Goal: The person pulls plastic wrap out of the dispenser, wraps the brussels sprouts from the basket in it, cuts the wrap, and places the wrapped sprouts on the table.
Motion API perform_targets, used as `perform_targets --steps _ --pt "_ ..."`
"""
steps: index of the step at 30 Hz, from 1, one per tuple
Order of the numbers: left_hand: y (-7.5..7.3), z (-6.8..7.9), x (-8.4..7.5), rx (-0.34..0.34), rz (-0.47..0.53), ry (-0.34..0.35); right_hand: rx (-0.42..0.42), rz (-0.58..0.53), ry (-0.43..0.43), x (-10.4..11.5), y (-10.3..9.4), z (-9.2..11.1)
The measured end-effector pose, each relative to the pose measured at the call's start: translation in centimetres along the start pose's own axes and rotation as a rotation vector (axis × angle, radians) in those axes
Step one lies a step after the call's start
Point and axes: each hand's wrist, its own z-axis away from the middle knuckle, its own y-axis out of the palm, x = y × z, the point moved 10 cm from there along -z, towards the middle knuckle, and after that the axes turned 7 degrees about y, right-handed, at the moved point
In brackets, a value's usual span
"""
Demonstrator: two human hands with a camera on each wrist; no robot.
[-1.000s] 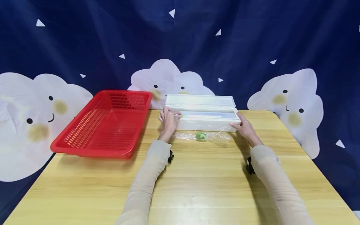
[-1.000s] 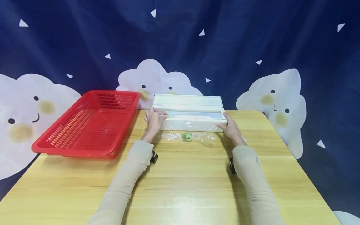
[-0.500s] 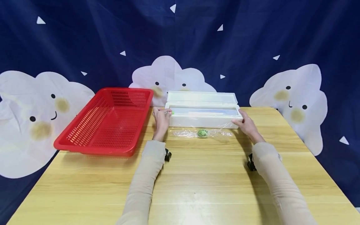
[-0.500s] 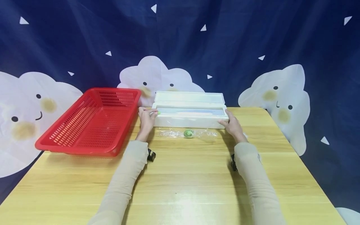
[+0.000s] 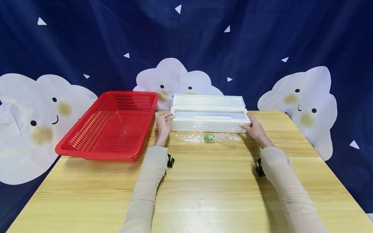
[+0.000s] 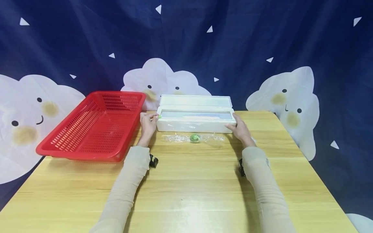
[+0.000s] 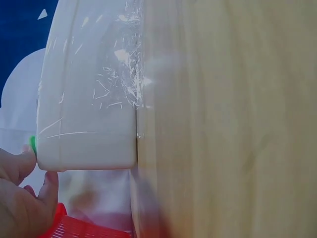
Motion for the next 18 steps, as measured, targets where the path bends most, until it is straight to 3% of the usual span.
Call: perform_targets --steps 5,10,15,18 --pt "0.0 0.0 0.5 0.004 0.007 -0.058 0.017 -0.011 0.024 0.4 0.2 0.1" --pt "-0.5 0.3 0.7 -0.051 0.037 -0.111 0.064 0.003 0.039 0.4 0.5 0.0" --pt "-1.1 0.9 -1.0 -0.128 0.044 -0.053 0.060 0.012 -0.015 0.5 0.0 0.4" --pt "-0.7 1.2 -2.9 -0.100 0.057 -0.017 0.027 0.041 -0.029 0.5 -0.6 0.6"
